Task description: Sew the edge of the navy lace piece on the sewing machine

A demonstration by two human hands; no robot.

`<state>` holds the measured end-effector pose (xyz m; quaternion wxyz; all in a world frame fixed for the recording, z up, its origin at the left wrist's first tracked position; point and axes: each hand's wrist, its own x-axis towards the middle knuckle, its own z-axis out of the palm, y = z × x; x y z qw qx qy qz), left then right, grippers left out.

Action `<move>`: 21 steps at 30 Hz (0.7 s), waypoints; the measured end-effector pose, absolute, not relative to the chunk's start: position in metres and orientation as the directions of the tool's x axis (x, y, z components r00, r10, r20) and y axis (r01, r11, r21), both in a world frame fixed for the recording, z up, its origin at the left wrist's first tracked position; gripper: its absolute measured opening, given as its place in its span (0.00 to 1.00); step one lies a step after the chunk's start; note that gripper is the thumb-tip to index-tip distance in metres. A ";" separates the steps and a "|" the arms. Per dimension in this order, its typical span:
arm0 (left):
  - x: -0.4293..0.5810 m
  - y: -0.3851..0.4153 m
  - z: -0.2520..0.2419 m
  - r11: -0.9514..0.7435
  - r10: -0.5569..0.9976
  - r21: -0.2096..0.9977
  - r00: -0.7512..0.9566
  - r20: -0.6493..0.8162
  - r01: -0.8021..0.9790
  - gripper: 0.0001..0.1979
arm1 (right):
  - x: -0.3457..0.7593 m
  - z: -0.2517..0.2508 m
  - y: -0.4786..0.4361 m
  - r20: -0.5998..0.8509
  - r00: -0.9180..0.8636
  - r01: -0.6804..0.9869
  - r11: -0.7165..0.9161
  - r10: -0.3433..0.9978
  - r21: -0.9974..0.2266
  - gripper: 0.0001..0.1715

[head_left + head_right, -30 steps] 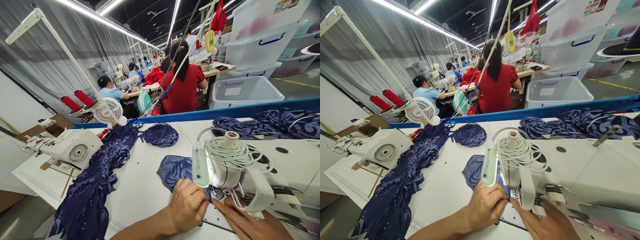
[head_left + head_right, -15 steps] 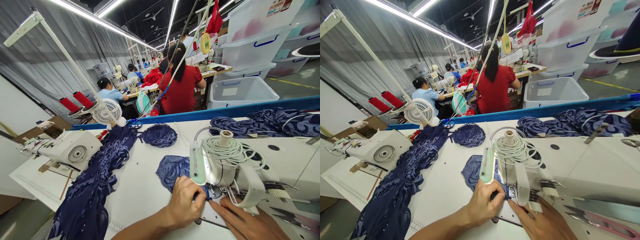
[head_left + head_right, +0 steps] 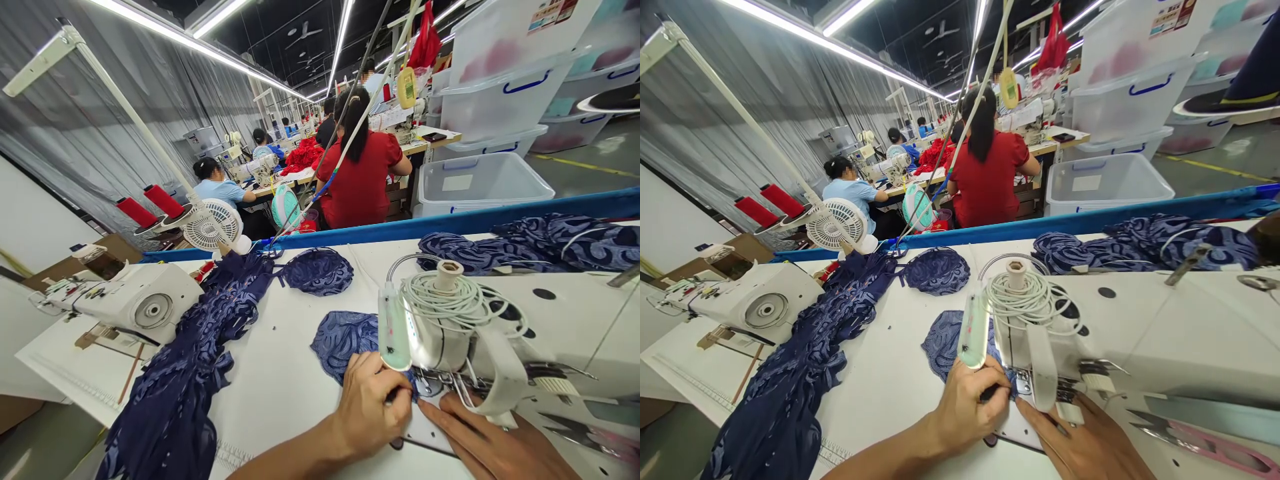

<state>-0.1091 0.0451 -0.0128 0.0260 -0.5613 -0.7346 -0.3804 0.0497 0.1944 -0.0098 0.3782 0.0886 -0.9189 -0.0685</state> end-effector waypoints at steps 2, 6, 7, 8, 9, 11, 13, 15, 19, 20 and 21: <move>-0.111 0.045 -0.012 0.046 0.789 0.549 -0.367 0.492 0.835 0.05 | 0.053 -0.020 0.196 0.663 -0.703 -0.123 0.962 -0.259 0.245 0.28; -0.113 0.041 -0.010 -0.049 0.759 0.423 -0.242 0.605 0.905 0.05 | 0.055 -0.035 0.199 0.636 -0.741 -0.118 0.974 -0.216 0.193 0.28; -0.114 0.040 -0.010 -0.057 0.763 0.390 -0.212 0.610 0.919 0.05 | 0.055 -0.036 0.199 0.631 -0.746 -0.119 0.974 -0.215 0.191 0.28; -0.114 0.039 -0.009 -0.059 0.777 0.363 -0.185 0.601 0.930 0.05 | 0.054 -0.036 0.198 0.641 -0.739 -0.107 0.975 -0.207 0.192 0.28; -0.115 0.038 -0.009 -0.054 0.798 0.341 -0.165 0.580 0.938 0.05 | 0.053 -0.035 0.197 0.648 -0.733 -0.100 0.975 -0.208 0.200 0.28; -0.117 0.036 -0.008 -0.040 0.840 0.294 -0.127 0.528 0.955 0.08 | 0.052 -0.032 0.196 0.673 -0.712 -0.080 0.976 -0.198 0.203 0.29; -0.119 0.035 -0.006 -0.031 0.864 0.247 -0.098 0.495 0.968 0.09 | 0.052 -0.028 0.196 0.664 -0.718 -0.081 0.973 -0.207 0.215 0.29; -0.120 0.034 -0.004 -0.024 0.868 0.221 -0.089 0.489 0.975 0.09 | 0.052 -0.024 0.196 0.659 -0.719 -0.092 0.969 -0.223 0.228 0.28; -0.120 0.034 -0.001 -0.012 0.872 0.171 -0.074 0.484 0.985 0.07 | 0.052 -0.014 0.197 0.669 -0.705 -0.094 0.965 -0.237 0.243 0.27; -0.120 0.034 0.000 -0.013 0.873 0.147 -0.060 0.484 0.989 0.07 | 0.052 -0.012 0.196 0.658 -0.713 -0.098 0.963 -0.244 0.251 0.27; -0.119 0.035 0.001 -0.018 0.871 0.121 -0.043 0.490 0.993 0.07 | 0.051 -0.010 0.196 0.657 -0.714 -0.097 0.964 -0.242 0.249 0.27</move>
